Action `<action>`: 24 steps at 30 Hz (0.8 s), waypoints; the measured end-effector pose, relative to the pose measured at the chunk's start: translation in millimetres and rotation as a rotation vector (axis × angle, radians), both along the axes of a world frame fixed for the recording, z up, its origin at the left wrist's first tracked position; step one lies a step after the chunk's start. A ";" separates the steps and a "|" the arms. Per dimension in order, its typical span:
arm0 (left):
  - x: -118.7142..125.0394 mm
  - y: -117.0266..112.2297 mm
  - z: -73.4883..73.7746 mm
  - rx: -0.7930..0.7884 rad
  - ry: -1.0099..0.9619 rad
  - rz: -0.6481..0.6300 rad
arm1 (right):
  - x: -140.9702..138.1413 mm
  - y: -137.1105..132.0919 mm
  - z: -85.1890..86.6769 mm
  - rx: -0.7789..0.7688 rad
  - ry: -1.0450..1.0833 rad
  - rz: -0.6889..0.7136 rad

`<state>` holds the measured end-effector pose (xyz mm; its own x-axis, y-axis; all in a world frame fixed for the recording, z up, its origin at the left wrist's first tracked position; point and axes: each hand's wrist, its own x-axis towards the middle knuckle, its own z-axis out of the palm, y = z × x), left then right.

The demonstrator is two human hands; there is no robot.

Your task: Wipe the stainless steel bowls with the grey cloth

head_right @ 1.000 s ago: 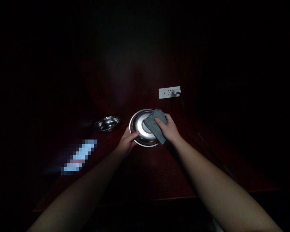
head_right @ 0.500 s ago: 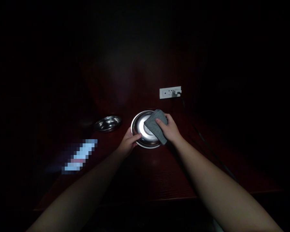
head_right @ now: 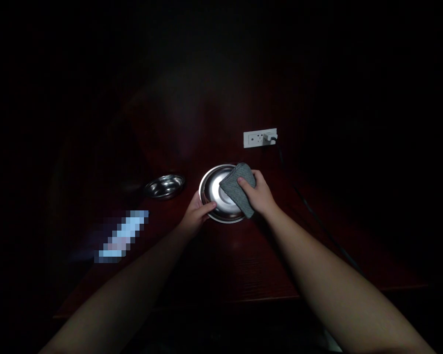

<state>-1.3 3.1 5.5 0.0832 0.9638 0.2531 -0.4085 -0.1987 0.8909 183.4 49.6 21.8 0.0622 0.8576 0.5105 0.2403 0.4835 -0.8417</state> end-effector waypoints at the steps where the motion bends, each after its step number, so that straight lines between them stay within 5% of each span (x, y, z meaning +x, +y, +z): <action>1: 0.3 -0.4 0.7 0.000 -0.002 0.001 | 0.0 0.0 0.1 0.000 -0.006 -0.002; 24: -2.7 4.4 0.1 -0.095 -0.037 0.080 | -0.5 -1.6 -0.7 0.040 -0.046 0.017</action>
<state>-4.0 7.5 5.6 -0.0028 0.9868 0.1616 -0.4277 -0.1473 0.8919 182.9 48.0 21.0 0.0237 0.8374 0.5460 0.2700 0.5205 -0.8100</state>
